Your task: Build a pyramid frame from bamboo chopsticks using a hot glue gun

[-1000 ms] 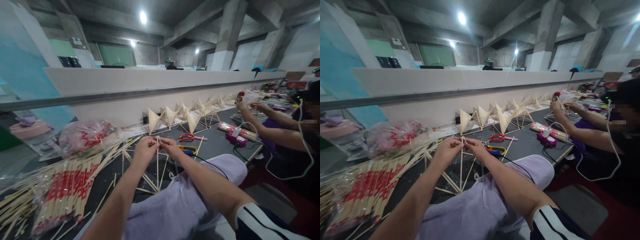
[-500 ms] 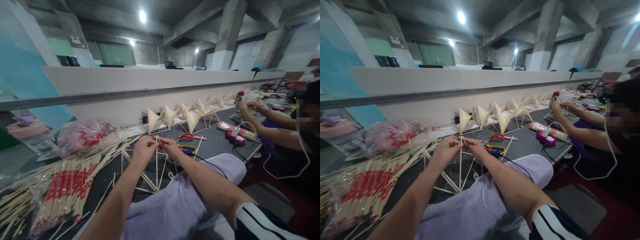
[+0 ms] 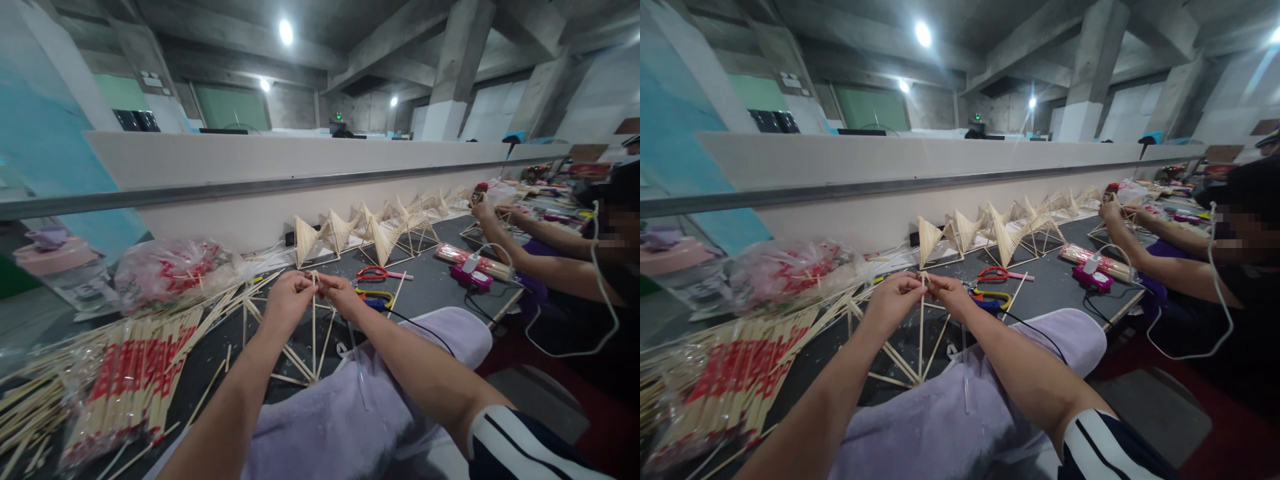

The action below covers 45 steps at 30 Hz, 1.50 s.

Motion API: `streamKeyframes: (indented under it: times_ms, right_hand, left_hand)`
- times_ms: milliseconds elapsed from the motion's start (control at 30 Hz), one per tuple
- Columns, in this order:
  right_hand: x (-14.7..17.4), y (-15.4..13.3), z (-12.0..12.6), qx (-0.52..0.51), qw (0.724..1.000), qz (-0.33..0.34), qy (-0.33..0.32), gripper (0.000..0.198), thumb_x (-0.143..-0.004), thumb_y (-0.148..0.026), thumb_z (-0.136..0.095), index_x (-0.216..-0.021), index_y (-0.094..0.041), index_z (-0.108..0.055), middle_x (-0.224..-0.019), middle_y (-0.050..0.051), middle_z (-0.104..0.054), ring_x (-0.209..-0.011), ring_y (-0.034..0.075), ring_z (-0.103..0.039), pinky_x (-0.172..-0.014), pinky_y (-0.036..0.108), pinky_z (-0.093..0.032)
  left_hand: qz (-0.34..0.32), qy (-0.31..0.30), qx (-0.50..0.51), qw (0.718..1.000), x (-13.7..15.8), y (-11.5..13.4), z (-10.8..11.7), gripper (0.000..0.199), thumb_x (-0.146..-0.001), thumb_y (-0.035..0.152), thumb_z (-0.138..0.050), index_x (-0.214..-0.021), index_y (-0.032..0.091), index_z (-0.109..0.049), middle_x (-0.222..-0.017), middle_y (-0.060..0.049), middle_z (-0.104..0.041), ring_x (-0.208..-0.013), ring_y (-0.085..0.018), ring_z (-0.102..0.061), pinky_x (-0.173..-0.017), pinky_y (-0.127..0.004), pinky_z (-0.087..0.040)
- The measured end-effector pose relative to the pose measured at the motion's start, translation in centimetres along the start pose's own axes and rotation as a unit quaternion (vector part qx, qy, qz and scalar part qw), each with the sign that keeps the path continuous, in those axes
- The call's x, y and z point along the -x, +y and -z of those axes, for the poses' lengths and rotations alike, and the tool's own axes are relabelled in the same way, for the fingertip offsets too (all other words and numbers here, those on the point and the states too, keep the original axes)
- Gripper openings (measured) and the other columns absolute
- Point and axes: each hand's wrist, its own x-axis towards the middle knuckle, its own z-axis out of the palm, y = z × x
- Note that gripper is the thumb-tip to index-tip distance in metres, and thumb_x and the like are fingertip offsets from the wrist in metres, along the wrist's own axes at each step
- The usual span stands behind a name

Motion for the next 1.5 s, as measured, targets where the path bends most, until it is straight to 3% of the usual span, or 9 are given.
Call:
streamKeyframes:
  times_ms: [333, 1500]
  right_hand:
    - [-0.1, 0.7, 0.2, -0.004, 1.000, 0.001, -0.005, 0.040, -0.077, -0.039, -0.057, -0.112, -0.023, -0.061, -0.082, 0.002, -0.060, -0.062, 0.009, -0.042, -0.058, 0.023, -0.036]
    - [-0.1, 0.8, 0.2, 0.001, 1.000, -0.008, -0.008, 0.042, -0.076, -0.041, -0.058, -0.114, -0.023, -0.060, -0.081, 0.002, -0.060, -0.062, 0.009, -0.042, -0.059, 0.023, -0.036]
  left_hand:
    - [-0.007, 0.013, 0.004, 1.000, 0.0, -0.6, -0.3, 0.015, -0.066, 0.025, -0.056, -0.053, 0.020, -0.062, -0.086, -0.001, -0.061, -0.082, -0.015, -0.056, -0.073, -0.028, -0.041]
    - [-0.027, 0.018, 0.012, 0.999, 0.0, -1.1, -0.6, 0.013, -0.067, 0.024, -0.057, -0.059, 0.019, -0.064, -0.088, -0.003, -0.059, -0.084, -0.016, -0.056, -0.075, -0.028, -0.043]
